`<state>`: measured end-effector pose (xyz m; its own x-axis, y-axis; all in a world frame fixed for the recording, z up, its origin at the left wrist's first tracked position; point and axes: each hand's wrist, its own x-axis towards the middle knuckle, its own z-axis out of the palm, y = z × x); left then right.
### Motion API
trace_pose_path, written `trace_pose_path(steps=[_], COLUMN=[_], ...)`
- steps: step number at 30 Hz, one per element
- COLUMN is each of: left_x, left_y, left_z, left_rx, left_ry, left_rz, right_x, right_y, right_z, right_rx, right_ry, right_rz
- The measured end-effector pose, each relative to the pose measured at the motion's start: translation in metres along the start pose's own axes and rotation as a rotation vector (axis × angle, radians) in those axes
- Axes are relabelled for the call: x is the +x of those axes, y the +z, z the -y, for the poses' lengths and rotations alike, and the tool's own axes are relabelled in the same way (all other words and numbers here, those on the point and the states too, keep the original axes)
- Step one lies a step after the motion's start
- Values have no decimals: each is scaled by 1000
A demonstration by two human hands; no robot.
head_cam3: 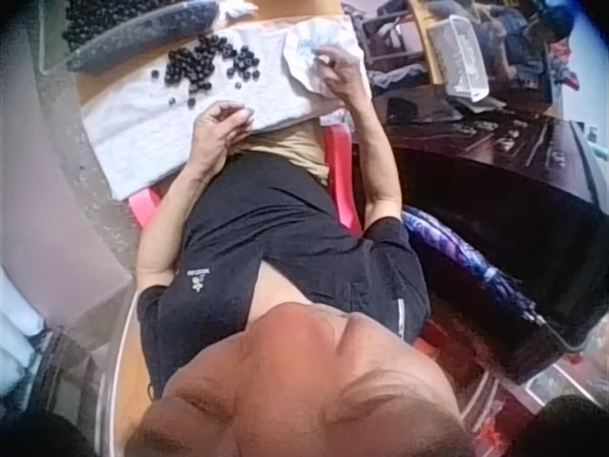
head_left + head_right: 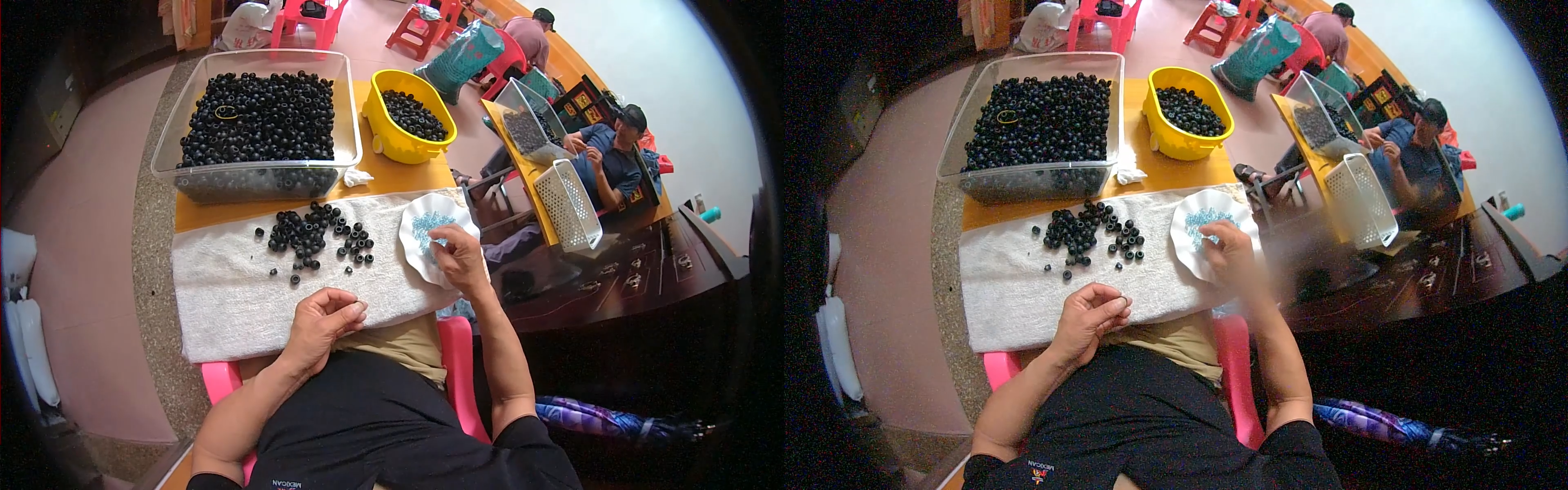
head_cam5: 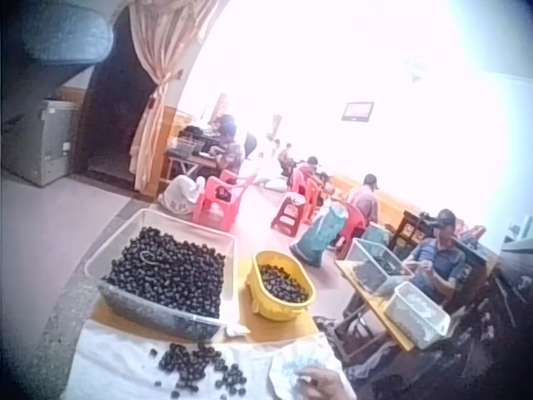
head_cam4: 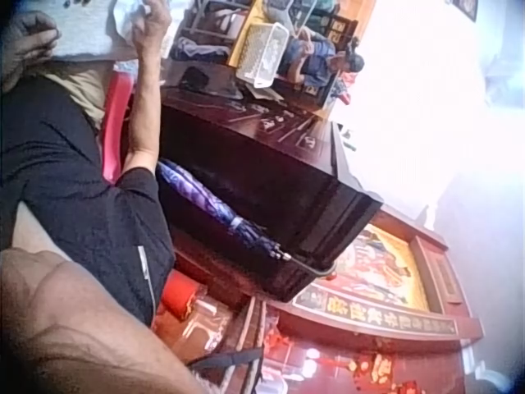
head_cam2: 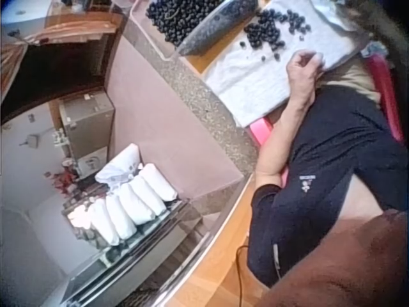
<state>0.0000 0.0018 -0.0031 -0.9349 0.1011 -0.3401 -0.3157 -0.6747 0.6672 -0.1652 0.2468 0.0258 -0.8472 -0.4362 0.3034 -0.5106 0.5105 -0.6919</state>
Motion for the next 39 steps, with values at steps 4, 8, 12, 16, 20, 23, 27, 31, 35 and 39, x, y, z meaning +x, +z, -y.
trace_pose_path(steps=[4,8,12,16,20,23,27,31,35,39], left_x=[-1,0,0,-1,-2,-2,-1,-1,-1,1], left_y=[1,0,1,1,1,3,3,4,0,-5], left_z=[0,1,1,0,1,-1,-1,-2,-1,2], left_rx=[-2,-1,-1,9,9,19,-17,-18,32,33], left_ry=[2,4,1,-4,-1,-6,7,5,-2,20], left_rz=[-3,-10,-3,3,-7,-5,-10,-9,20,61], right_x=[-1,2,0,-4,-9,-16,-27,-44,-52,-52], right_y=[2,4,2,2,5,11,25,40,57,64], right_z=[-2,-2,-4,-5,2,8,44,60,72,83], right_rx=[-26,-36,-88,-90,-14,201,404,588,630,822], right_ry=[-12,-42,-152,-91,58,141,174,217,165,278], right_rz=[-19,-53,-71,-60,-37,-9,118,303,400,383])
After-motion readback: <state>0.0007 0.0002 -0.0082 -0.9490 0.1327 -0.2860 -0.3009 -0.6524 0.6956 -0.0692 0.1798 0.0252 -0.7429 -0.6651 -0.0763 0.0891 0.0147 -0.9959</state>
